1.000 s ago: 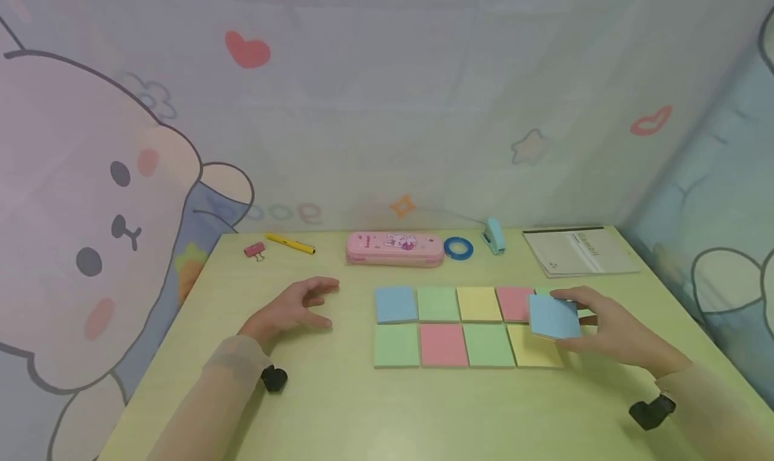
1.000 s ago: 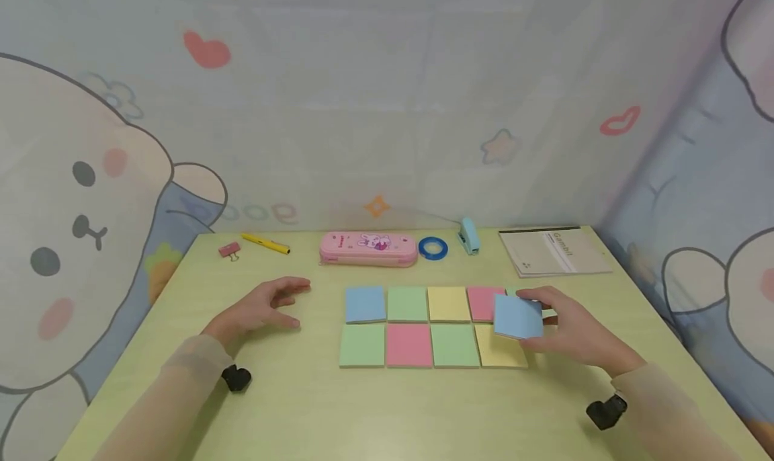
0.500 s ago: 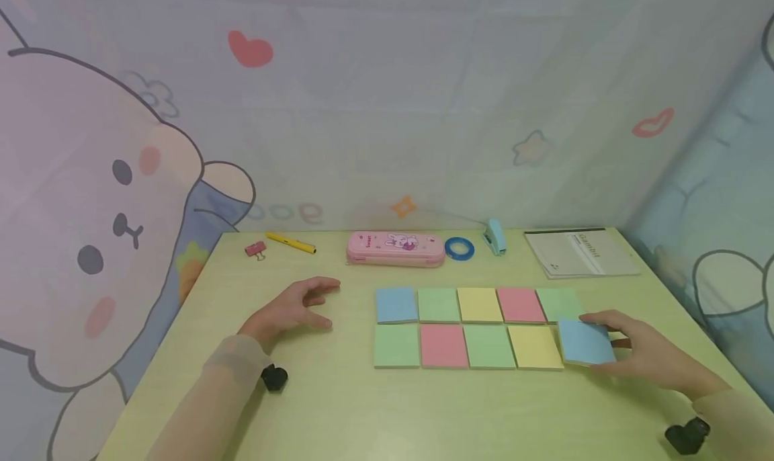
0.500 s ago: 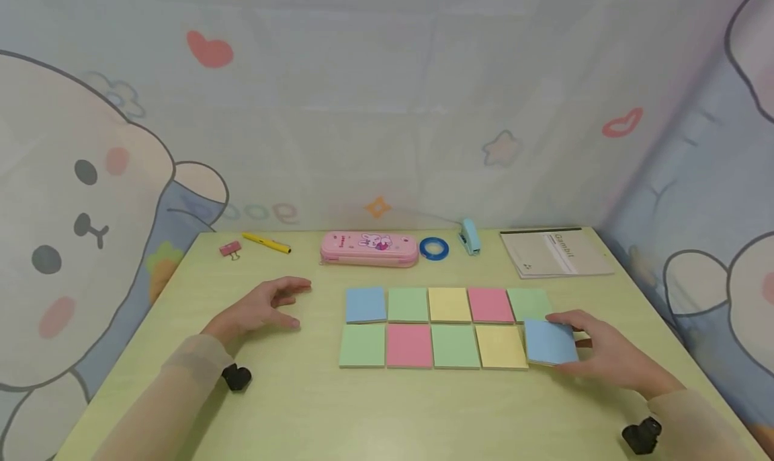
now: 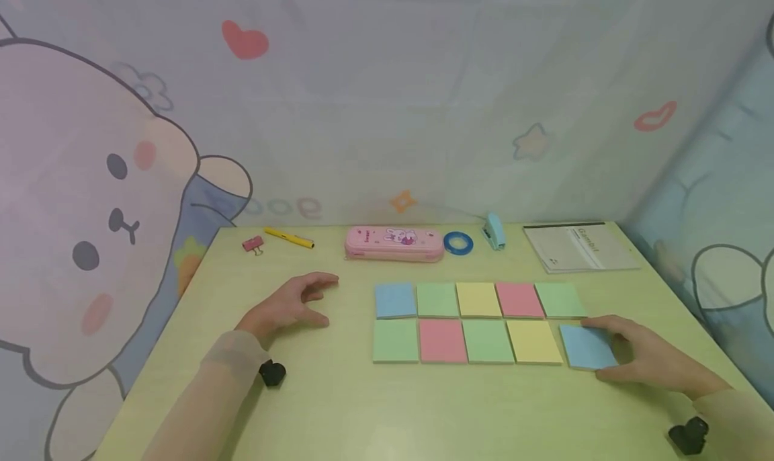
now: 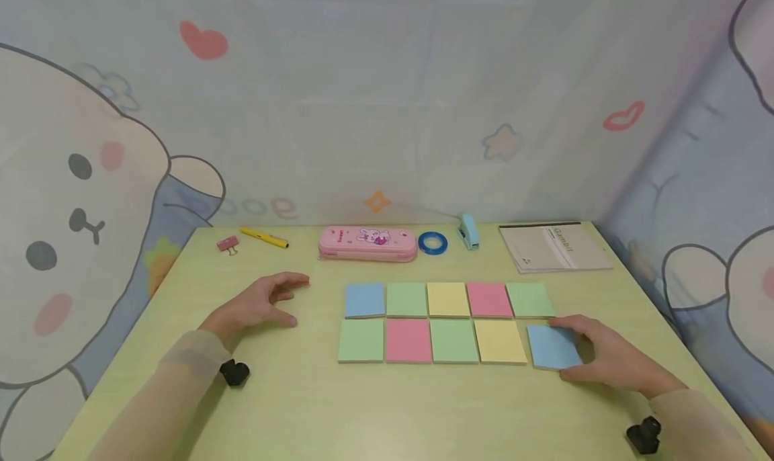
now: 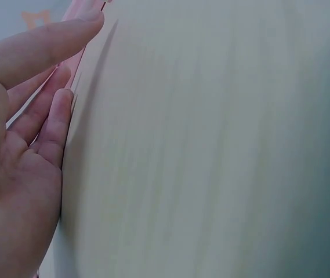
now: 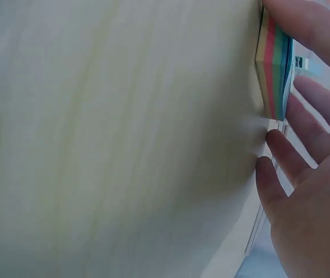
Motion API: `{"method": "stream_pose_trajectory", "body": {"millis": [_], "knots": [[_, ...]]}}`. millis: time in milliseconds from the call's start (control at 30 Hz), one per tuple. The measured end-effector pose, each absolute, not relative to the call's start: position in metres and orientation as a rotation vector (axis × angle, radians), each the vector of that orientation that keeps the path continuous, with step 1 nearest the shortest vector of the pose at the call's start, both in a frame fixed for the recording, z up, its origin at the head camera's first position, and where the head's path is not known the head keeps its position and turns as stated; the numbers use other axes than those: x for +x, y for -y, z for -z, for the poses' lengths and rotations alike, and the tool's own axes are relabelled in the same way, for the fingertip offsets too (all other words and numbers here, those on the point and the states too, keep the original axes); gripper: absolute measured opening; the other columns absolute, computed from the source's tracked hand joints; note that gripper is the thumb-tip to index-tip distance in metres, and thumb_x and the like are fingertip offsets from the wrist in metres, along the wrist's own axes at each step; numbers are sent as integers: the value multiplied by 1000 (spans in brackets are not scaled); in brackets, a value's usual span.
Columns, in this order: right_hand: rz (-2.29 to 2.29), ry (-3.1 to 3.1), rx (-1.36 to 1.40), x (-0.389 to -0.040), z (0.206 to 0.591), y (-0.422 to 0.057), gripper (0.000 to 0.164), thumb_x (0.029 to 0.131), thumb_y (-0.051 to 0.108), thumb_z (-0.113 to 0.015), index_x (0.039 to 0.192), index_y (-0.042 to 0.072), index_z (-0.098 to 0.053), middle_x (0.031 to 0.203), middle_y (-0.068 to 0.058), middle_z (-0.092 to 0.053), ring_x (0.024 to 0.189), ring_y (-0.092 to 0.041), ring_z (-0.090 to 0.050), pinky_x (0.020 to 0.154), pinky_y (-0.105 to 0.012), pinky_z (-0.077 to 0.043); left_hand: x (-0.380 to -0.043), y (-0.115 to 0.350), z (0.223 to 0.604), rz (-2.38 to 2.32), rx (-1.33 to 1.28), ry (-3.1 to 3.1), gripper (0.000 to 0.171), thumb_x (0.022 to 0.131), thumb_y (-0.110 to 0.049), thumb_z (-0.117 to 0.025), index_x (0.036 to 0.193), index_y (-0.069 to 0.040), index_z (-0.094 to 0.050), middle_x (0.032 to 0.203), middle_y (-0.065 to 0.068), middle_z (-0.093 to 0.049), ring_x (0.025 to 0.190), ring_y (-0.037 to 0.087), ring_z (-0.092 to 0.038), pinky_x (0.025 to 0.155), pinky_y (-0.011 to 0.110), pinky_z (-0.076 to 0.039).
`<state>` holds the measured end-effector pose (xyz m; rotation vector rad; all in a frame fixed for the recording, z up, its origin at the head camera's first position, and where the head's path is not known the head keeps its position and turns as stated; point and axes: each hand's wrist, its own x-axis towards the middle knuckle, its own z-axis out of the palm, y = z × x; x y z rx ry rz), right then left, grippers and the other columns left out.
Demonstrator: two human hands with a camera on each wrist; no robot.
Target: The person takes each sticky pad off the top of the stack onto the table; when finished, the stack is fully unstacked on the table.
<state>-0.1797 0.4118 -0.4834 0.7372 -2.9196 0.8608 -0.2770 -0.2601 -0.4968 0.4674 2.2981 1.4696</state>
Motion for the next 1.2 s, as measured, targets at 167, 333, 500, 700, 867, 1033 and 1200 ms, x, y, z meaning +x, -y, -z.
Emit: {"method": "stream_pose_trajectory", "body": {"millis": [167, 333, 500, 700, 867, 1033, 1200], "knots": [[-827, 2918, 692, -181, 486, -420, 81, 74, 29, -97, 141, 4, -59, 138, -17, -60, 121, 21, -33, 92, -1, -26, -278, 260, 495, -1482, 468, -2297, 87, 80, -5, -91, 156, -9, -48, 164, 12, -44, 149, 42, -41, 123, 52, -33], [-788, 2914, 678, -182, 489, -425, 77, 73, 30, -98, 137, 4, -63, 133, -17, -63, 119, 19, -38, 92, 0, -26, -277, 259, 495, -1487, 465, -2290, 87, 81, -6, -91, 156, -9, -48, 164, 13, -43, 149, 43, -41, 123, 52, -33], [-775, 2949, 613, -184, 488, -424, 79, 74, 33, -97, 138, 2, -62, 136, -18, -62, 118, 13, -42, 91, -5, -32, -276, 259, 495, -1481, 461, -2297, 86, 81, -8, -91, 156, -10, -49, 164, 13, -44, 149, 43, -41, 123, 53, -33], [-738, 2975, 572, -186, 486, -421, 78, 76, 39, -96, 137, 3, -63, 135, -16, -63, 116, 5, -48, 90, -13, -42, -276, 258, 495, -1497, 473, -2293, 86, 81, -6, -90, 155, -8, -48, 163, 14, -44, 149, 42, -41, 123, 52, -33], [-747, 2962, 587, -186, 486, -419, 76, 76, 35, -96, 137, 3, -63, 135, -16, -63, 117, -3, -53, 90, -15, -43, -276, 258, 495, -1511, 486, -2281, 86, 81, -4, -90, 156, -7, -47, 163, 14, -44, 149, 42, -41, 123, 51, -33], [-735, 2954, 586, -187, 487, -417, 74, 75, 34, -96, 136, 4, -64, 133, -15, -63, 116, -7, -55, 89, -16, -44, -276, 259, 497, -1508, 484, -2280, 87, 81, -5, -90, 156, -7, -47, 163, 14, -44, 149, 42, -41, 123, 51, -33], [-731, 2948, 589, -188, 486, -416, 74, 76, 34, -96, 136, 4, -65, 132, -14, -64, 115, -8, -55, 89, -14, -43, -277, 259, 498, -1502, 475, -2285, 87, 80, -5, -90, 156, -9, -48, 163, 13, -44, 149, 42, -41, 123, 51, -33]]}}
